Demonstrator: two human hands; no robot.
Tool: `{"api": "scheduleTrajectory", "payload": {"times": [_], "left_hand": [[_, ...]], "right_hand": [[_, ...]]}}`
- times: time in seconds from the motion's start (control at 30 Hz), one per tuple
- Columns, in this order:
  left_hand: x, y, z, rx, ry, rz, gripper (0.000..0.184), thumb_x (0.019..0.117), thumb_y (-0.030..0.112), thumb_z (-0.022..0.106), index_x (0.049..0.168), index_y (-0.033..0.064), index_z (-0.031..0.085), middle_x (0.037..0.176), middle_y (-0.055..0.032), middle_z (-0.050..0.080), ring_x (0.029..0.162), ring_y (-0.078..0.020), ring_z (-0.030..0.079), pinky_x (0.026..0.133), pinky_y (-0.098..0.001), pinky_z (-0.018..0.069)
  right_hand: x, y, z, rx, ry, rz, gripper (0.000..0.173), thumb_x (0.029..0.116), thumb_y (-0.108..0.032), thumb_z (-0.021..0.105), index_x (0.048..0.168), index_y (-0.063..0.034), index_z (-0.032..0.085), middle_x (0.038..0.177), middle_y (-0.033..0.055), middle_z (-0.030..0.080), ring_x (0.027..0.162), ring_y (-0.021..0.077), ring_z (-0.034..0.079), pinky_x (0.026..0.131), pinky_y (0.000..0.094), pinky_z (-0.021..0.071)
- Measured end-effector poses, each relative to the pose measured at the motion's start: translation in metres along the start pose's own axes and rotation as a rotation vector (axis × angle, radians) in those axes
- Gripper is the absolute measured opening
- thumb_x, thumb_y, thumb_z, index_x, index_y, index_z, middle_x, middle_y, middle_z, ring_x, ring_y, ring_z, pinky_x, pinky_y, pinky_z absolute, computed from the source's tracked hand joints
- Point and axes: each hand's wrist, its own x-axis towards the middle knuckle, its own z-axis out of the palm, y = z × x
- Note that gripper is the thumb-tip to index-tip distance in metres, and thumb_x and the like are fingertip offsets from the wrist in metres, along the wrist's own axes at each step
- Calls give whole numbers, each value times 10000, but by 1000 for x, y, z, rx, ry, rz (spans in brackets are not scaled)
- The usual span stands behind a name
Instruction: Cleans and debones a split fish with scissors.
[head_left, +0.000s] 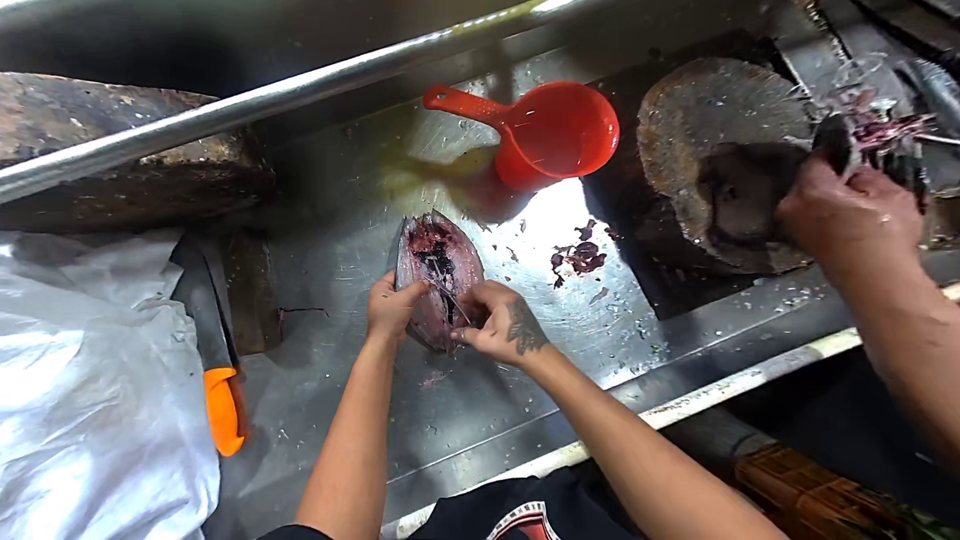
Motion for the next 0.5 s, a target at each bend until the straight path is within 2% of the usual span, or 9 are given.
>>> {"api": "scheduleTrajectory", "payload": {"times": [0.07, 0.13, 0.2, 0.27, 0.3, 0.37, 0.43, 0.5], "left_hand": [[-1, -2, -1, 16, 14, 9, 296, 847, -3, 788, 1126, -15, 691, 951, -150, 747, 857, -225, 734, 793, -408, 620], [-1, -4, -1, 28, 30, 22, 285, 856, 9, 785, 1125, -7, 692, 951, -141, 746, 857, -218, 730, 795, -403, 616], [-1, -4, 2, 19, 48, 30, 285, 851, 3, 785, 1122, -9, 698, 948, -141, 746, 854, -217, 728, 789, -400, 615], [-1, -2, 5, 5, 49, 36, 243, 838, -14, 787, 1067, -16, 702, 917, -138, 740, 833, -209, 720, 777, -390, 609], [-1, -2, 5, -1, 45, 37, 218, 837, -17, 788, 1037, -15, 704, 898, -134, 736, 817, -203, 715, 768, -384, 606], [-1, -4, 5, -11, 43, 35, 193, 834, -21, 790, 1009, -13, 710, 872, -133, 736, 795, -201, 714, 748, -380, 604], [-1, -4, 6, -5, 61, 27, 188, 841, -5, 790, 1010, -13, 710, 862, -133, 737, 781, -204, 718, 737, -382, 611], [0, -3, 7, 47, 109, 23, 181, 854, 70, 814, 993, 3, 721, 840, -122, 739, 761, -196, 719, 732, -384, 610]], "right_hand": [[3, -11, 9, -88, -66, 13, 483, 743, -320, 799, 1159, -87, 726, 1056, 98, 687, 988, 236, 652, 893, 449, 545], [9, -15, 11, -35, -88, 41, 419, 780, -249, 783, 1164, -91, 723, 1041, 95, 699, 972, 230, 659, 888, 446, 544], [9, -10, 11, 272, -65, 124, 409, 781, -206, 855, 1143, -68, 722, 976, 61, 701, 845, 140, 655, 803, 337, 563], [4, -9, 10, 632, -26, 226, 408, 757, -109, 881, 1115, -24, 706, 905, 52, 682, 742, 114, 635, 707, 281, 569], [0, -10, 10, 783, 2, 275, 375, 770, -53, 857, 1104, -1, 695, 870, 55, 675, 705, 119, 630, 666, 277, 569], [-2, -14, 6, 1039, 93, 373, 255, 851, 31, 761, 1086, 22, 663, 837, 71, 671, 674, 132, 623, 622, 286, 555], [3, -8, -2, 1143, 215, 378, 183, 890, 55, 713, 1056, 8, 652, 836, 80, 679, 671, 132, 626, 623, 287, 559], [6, 2, -7, 1045, 250, 293, 259, 830, 72, 767, 1055, 3, 661, 831, 76, 678, 691, 134, 636, 646, 296, 572]]}}
